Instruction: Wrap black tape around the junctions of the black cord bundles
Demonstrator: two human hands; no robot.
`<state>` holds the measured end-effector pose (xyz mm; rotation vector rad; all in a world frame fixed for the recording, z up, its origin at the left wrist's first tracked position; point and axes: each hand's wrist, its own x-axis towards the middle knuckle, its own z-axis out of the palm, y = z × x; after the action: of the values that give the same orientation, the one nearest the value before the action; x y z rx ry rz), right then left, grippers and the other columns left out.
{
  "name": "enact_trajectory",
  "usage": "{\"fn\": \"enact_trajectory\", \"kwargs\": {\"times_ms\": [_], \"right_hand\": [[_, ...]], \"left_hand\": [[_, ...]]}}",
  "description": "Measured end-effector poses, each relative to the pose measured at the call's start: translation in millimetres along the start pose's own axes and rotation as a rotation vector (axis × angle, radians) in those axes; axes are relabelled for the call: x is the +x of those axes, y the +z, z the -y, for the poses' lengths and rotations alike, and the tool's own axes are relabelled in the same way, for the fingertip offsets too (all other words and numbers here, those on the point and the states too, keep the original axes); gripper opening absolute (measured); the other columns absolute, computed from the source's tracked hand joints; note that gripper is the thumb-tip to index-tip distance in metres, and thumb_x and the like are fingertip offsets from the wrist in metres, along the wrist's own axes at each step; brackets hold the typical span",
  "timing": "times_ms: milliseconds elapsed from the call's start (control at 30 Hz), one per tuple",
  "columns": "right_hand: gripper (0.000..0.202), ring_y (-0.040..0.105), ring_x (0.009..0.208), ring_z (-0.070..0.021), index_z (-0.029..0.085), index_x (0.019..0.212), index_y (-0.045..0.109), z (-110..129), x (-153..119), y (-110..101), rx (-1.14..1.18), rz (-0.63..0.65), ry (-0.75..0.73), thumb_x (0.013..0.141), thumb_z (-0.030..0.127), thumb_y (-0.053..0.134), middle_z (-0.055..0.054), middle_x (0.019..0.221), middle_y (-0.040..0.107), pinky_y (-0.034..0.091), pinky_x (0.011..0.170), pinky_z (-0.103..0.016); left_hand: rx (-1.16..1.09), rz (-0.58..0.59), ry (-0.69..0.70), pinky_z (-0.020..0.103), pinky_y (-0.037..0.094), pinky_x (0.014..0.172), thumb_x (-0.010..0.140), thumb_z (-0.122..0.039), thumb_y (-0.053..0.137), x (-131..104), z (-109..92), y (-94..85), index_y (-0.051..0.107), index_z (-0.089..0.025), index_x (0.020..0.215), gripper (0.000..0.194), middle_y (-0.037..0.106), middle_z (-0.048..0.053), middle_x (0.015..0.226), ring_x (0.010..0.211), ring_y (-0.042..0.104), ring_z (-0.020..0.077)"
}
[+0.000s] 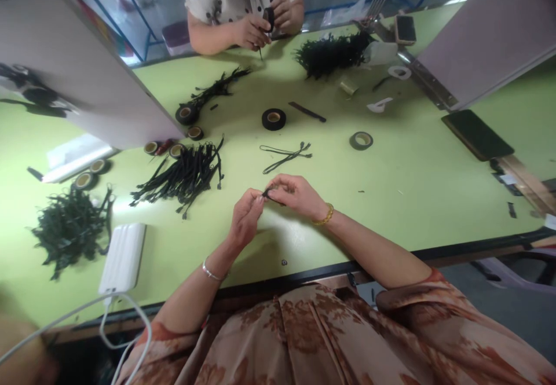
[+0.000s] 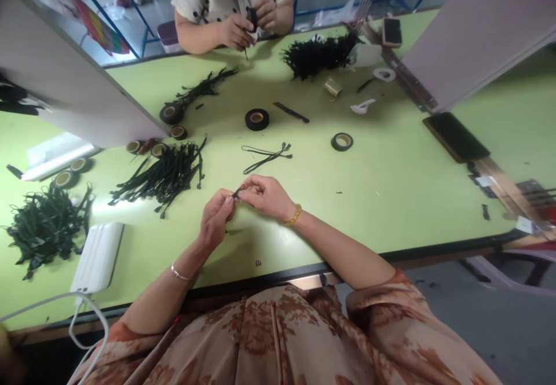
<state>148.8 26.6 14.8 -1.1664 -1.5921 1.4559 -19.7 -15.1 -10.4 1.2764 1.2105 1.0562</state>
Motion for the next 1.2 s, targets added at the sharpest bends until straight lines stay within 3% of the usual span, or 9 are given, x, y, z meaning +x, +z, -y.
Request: {"fn": "enact_trajectory", "kwargs": {"times_ms": [267, 400, 600, 800, 1033, 1200], "right_hand": [[0.013, 0.051, 0.053, -0.0099, 0.017, 0.080, 0.062, -4.7, -0.6, 7.1, 0.094, -0.003, 0.009, 0.070, 0.025, 0.063, 0.004, 0.057, 0.056, 0.040, 0.053, -0.024], [0.019, 0.057, 0.057, -0.0112, 0.017, 0.088, 0.062, -4.7, -1.9, 11.4, 0.083, -0.017, 0.044, 0.069, 0.022, 0.063, 0.004, 0.060, 0.061, 0.044, 0.057, -0.024], [0.019, 0.062, 0.057, -0.0128, 0.016, 0.088, 0.061, -2.6, -3.7, 13.6, 0.165, 0.068, 0.103, 0.073, 0.027, 0.065, 0.001, 0.061, 0.067, 0.047, 0.058, -0.025], [0.015, 0.058, 0.051, -0.0106, 0.017, 0.081, 0.059, -5.3, -3.5, 14.1, 0.125, 0.087, 0.111, 0.068, 0.020, 0.065, 0.002, 0.058, 0.066, 0.041, 0.050, -0.022], [0.021, 0.064, 0.058, -0.0124, 0.016, 0.088, 0.060, -8.7, -1.2, 14.8, 0.265, 0.127, 0.145, 0.070, 0.024, 0.067, 0.001, 0.061, 0.068, 0.050, 0.061, -0.026], [0.015, 0.060, 0.052, -0.0115, 0.018, 0.079, 0.055, -14.5, -0.7, 15.1, 0.262, 0.106, 0.157, 0.067, 0.020, 0.064, 0.004, 0.056, 0.066, 0.047, 0.056, -0.025]], "left_hand": [[0.344, -0.085, 0.118, 0.025, 0.035, 0.059, 0.093, -0.038, 0.045, 0.5, 1.9, 5.2, 0.051, -0.020, 0.087, 0.019, 0.046, -0.004, 0.066, 0.060, 0.041, 0.0115], [0.338, -0.136, 0.171, 0.026, 0.040, 0.067, 0.091, -0.034, 0.044, 2.0, -0.7, 6.3, 0.053, -0.020, 0.086, 0.018, 0.054, -0.001, 0.074, 0.069, 0.048, 0.0132], [0.207, -0.093, 0.082, 0.024, 0.035, 0.057, 0.090, -0.044, 0.049, 4.6, -4.4, 1.9, 0.052, -0.020, 0.080, 0.027, 0.050, -0.003, 0.063, 0.058, 0.042, 0.0110], [0.222, 0.086, 0.027, 0.022, 0.030, 0.053, 0.083, -0.048, 0.058, 12.1, -6.5, -10.4, 0.050, -0.019, 0.071, 0.033, 0.042, -0.006, 0.056, 0.053, 0.035, 0.0089], [0.309, -0.030, 0.090, 0.023, 0.032, 0.055, 0.088, -0.041, 0.048, 12.0, -0.1, -9.2, 0.050, -0.019, 0.073, 0.027, 0.046, -0.005, 0.059, 0.056, 0.039, 0.0098], [0.427, 0.109, 0.078, 0.022, 0.031, 0.054, 0.088, -0.040, 0.048, 13.4, -5.4, -11.2, 0.048, -0.019, 0.071, 0.027, 0.047, -0.005, 0.058, 0.055, 0.037, 0.0093]]}}
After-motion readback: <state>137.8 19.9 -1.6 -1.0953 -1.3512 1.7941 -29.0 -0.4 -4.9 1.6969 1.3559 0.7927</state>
